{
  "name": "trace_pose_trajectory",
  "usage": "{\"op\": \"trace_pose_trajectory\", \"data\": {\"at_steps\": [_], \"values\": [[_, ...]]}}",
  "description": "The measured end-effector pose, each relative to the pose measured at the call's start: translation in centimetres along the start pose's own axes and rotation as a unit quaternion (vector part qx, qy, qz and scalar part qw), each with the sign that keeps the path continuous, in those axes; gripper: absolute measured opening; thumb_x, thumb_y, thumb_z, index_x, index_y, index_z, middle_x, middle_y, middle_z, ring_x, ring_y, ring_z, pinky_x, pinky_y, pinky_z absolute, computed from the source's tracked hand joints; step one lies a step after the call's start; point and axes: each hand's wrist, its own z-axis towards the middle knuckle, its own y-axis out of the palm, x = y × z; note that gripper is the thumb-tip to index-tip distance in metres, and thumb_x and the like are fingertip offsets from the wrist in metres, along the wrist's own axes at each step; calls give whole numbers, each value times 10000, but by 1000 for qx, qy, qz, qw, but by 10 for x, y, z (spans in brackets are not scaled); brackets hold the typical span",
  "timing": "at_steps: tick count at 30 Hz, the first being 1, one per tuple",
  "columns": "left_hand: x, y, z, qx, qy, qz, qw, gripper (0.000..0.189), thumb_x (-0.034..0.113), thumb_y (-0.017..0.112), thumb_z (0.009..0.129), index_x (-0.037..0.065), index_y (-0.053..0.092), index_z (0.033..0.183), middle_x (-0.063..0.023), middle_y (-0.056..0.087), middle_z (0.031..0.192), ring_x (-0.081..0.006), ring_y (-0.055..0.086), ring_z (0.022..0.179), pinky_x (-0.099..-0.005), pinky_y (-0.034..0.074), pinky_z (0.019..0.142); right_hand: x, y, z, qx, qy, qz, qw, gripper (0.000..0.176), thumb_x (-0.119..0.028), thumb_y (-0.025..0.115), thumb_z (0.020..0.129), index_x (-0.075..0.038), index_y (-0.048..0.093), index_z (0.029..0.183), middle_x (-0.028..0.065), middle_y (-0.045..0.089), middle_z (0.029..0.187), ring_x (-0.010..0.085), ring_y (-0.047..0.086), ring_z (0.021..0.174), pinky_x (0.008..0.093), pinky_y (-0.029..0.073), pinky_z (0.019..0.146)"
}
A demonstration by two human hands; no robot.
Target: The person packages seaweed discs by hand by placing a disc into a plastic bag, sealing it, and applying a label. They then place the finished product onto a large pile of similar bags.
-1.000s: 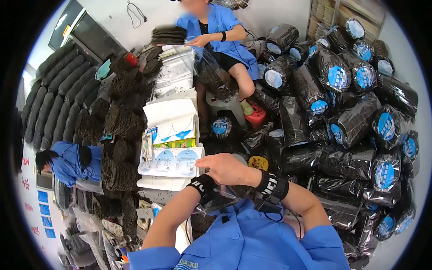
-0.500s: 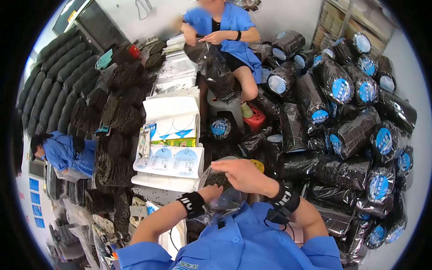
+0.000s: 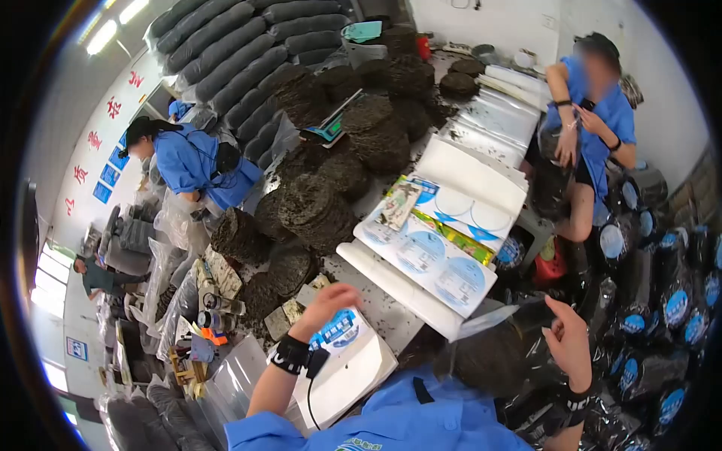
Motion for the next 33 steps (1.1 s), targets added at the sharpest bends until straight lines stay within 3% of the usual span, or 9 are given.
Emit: {"op": "trace_pose_trajectory", "data": {"at_steps": [2, 4, 5, 7, 11, 13, 15, 21, 33], "values": [[-120, -120, 25, 302, -36, 116, 945, 238, 196, 661, 872, -5, 677, 998, -53, 676, 844, -137, 595, 746, -314, 482, 678, -13, 4, 0, -3, -17, -33, 999, 562, 139, 620, 711, -41, 603, 1243, 103, 614, 1217, 104, 478, 639, 224, 430, 583], [-265, -275, 40, 319, 2, 163, 934, 220, 212, 667, 873, 15, 660, 776, -61, 603, 655, -175, 568, 614, -367, 438, 571, -27, 6, -3, 0, -33, -68, 997, 542, 132, 623, 709, -48, 616, 1220, 104, 615, 1200, 100, 497, 668, 217, 446, 603], [-216, -256, 23, 455, -91, -95, 881, 251, 187, 663, 879, 27, 634, 689, -58, 567, 620, -205, 553, 587, -384, 412, 554, -28, 9, -7, 1, -33, -75, 997, 542, 132, 623, 709, -48, 616, 1220, 104, 615, 1200, 100, 497, 668, 217, 446, 603], [-228, -289, 27, 588, -120, -47, 799, 314, 231, 700, 856, -62, 635, 764, -90, 599, 701, -235, 566, 654, -435, 442, 643, -24, 10, -19, 41, 16, -94, 995, 526, 123, 627, 711, -54, 627, 1206, 115, 602, 1228, 101, 519, 707, 215, 466, 630], [-233, -305, 54, 616, -154, -73, 769, 397, 323, 736, 824, -56, 633, 882, -115, 586, 711, -233, 509, 606, -450, 405, 596, -16, 23, -36, 62, 51, -135, 988, 590, 112, 632, 711, -63, 580, 1271, 130, 532, 1330, 160, 585, 915, 224, 494, 693], [-218, -297, 64, 534, -212, -45, 817, 672, 338, 765, 792, -138, 529, 1202, -248, 564, 1240, -359, 567, 1094, -450, 454, 897, -17, 29, -38, 39, 58, -157, 985, 636, 119, 627, 706, -69, 549, 1308, 122, 522, 1334, 188, 593, 975, 235, 508, 722], [-224, -303, 79, 535, -249, -32, 807, 895, 328, 807, 741, -217, 367, 1298, -283, 533, 1263, -328, 564, 1076, -460, 459, 882, -15, 36, -39, 60, 118, -127, 983, 655, 155, 601, 696, -67, 543, 1309, 112, 524, 1323, 187, 592, 964, 244, 523, 731], [-222, -356, 12, 590, -39, -259, 763, 230, 134, 710, 692, -36, 641, 830, -105, 633, 847, -258, 598, 747, -407, 482, 675, -17, 46, -26, 42, 119, -170, 977, 651, 194, 587, 704, -57, 535, 1303, 112, 525, 1311, 177, 596, 954, 248, 534, 727], [-253, -389, -49, 637, -185, -241, 709, 764, 153, 853, 704, -115, 449, 1295, -235, 494, 1353, -334, 540, 1195, -394, 472, 989, -16, 54, -18, 36, 130, -224, 965, 617, 178, 619, 689, -30, 541, 1264, 114, 538, 1261, 194, 593, 926, 263, 542, 731]]}}
